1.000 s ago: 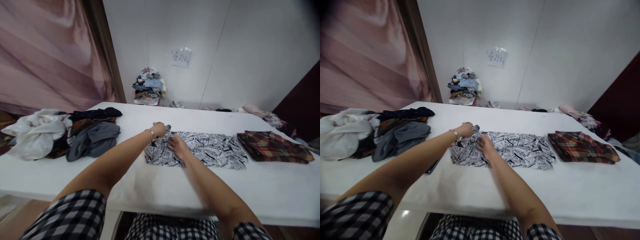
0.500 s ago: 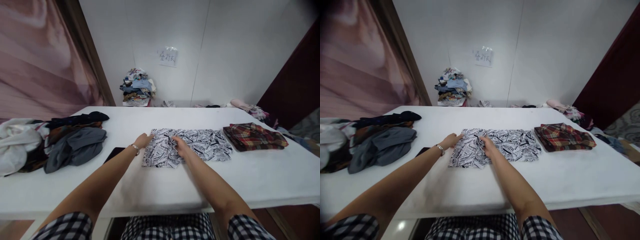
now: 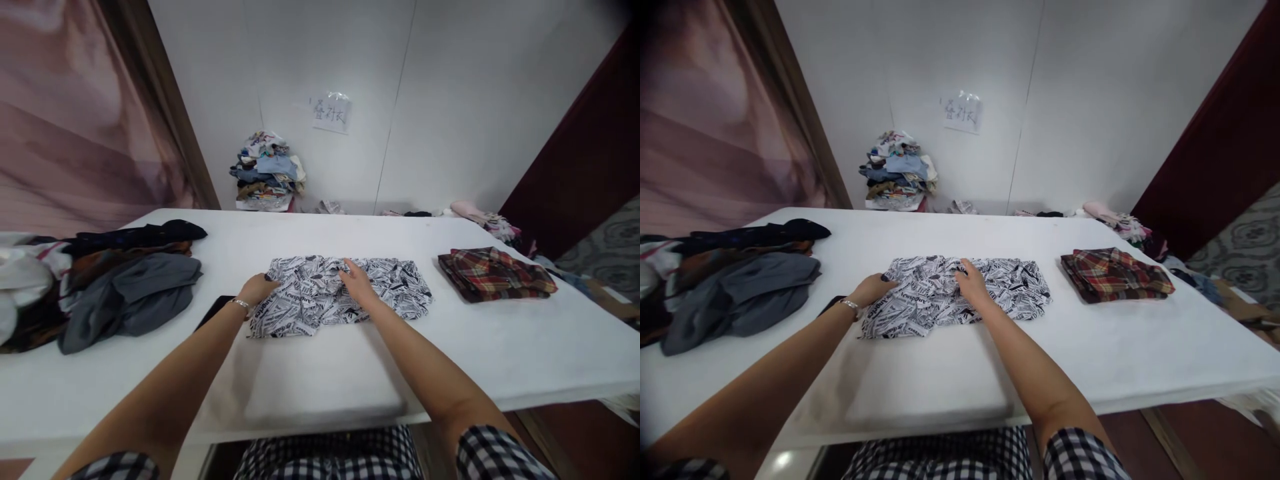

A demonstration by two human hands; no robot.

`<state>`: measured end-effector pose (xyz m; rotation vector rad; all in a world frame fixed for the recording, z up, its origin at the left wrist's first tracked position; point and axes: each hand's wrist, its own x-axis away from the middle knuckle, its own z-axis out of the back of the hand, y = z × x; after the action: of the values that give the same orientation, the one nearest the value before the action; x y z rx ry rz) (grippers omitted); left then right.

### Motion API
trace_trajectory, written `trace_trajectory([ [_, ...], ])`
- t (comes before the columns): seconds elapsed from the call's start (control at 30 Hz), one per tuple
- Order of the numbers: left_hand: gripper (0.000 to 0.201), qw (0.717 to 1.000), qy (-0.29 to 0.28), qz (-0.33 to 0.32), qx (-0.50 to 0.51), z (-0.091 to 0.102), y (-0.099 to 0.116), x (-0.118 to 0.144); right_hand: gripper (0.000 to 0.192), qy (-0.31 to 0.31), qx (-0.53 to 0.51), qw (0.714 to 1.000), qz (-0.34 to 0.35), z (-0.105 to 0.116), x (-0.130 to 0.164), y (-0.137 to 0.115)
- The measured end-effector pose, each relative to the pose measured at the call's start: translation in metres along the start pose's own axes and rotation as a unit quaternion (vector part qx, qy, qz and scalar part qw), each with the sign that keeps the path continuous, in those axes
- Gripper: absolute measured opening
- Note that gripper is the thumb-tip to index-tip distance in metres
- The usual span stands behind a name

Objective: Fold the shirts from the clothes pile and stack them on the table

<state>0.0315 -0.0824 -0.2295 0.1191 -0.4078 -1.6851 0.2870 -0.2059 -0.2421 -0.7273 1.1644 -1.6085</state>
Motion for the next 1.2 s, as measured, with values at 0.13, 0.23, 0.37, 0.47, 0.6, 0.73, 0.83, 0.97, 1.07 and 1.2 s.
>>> trace_trajectory([
  [0.13,0.043,1.000,-0.020,0.014,0.009,-0.001,-0.004,0.003,0.062,0.001,0.177,0.975,0.132,-0.018,0.008,-0.018],
  [0.23,0.050,0.999,-0.024,0.024,0.014,-0.002,-0.002,0.002,0.065,-0.065,0.263,0.938,0.216,-0.043,0.016,-0.028],
  [0.37,0.054,0.999,-0.028,0.031,0.025,-0.003,-0.003,0.000,0.051,-0.166,0.381,0.883,0.216,-0.056,0.018,-0.020],
  [0.47,0.055,0.998,-0.027,0.032,0.035,-0.004,-0.004,0.001,0.038,-0.085,0.415,0.889,0.172,-0.045,0.014,-0.016],
  [0.6,0.056,0.997,-0.027,0.033,0.057,-0.005,-0.005,0.000,0.032,-0.044,0.388,0.902,0.184,-0.035,0.021,-0.024],
  [0.73,0.060,0.996,-0.029,0.037,0.082,-0.006,-0.007,-0.001,0.037,-0.090,0.409,0.883,0.214,-0.041,0.027,-0.027],
  [0.83,0.068,0.994,-0.026,0.045,0.101,-0.008,-0.010,-0.002,0.028,-0.092,0.469,0.865,0.154,-0.039,0.019,-0.023],
  [0.97,0.077,0.989,-0.019,0.054,0.136,-0.009,-0.013,-0.001,0.033,-0.055,0.428,0.877,0.212,-0.037,0.015,-0.020],
  [1.07,0.072,0.984,-0.020,0.056,0.166,-0.009,-0.013,-0.001,0.046,-0.102,0.395,0.873,0.268,-0.049,0.020,-0.016],
  [1.2,0.052,0.978,-0.016,0.060,0.201,-0.009,-0.012,-0.001,0.051,-0.169,0.428,0.870,0.180,-0.063,0.019,-0.010],
])
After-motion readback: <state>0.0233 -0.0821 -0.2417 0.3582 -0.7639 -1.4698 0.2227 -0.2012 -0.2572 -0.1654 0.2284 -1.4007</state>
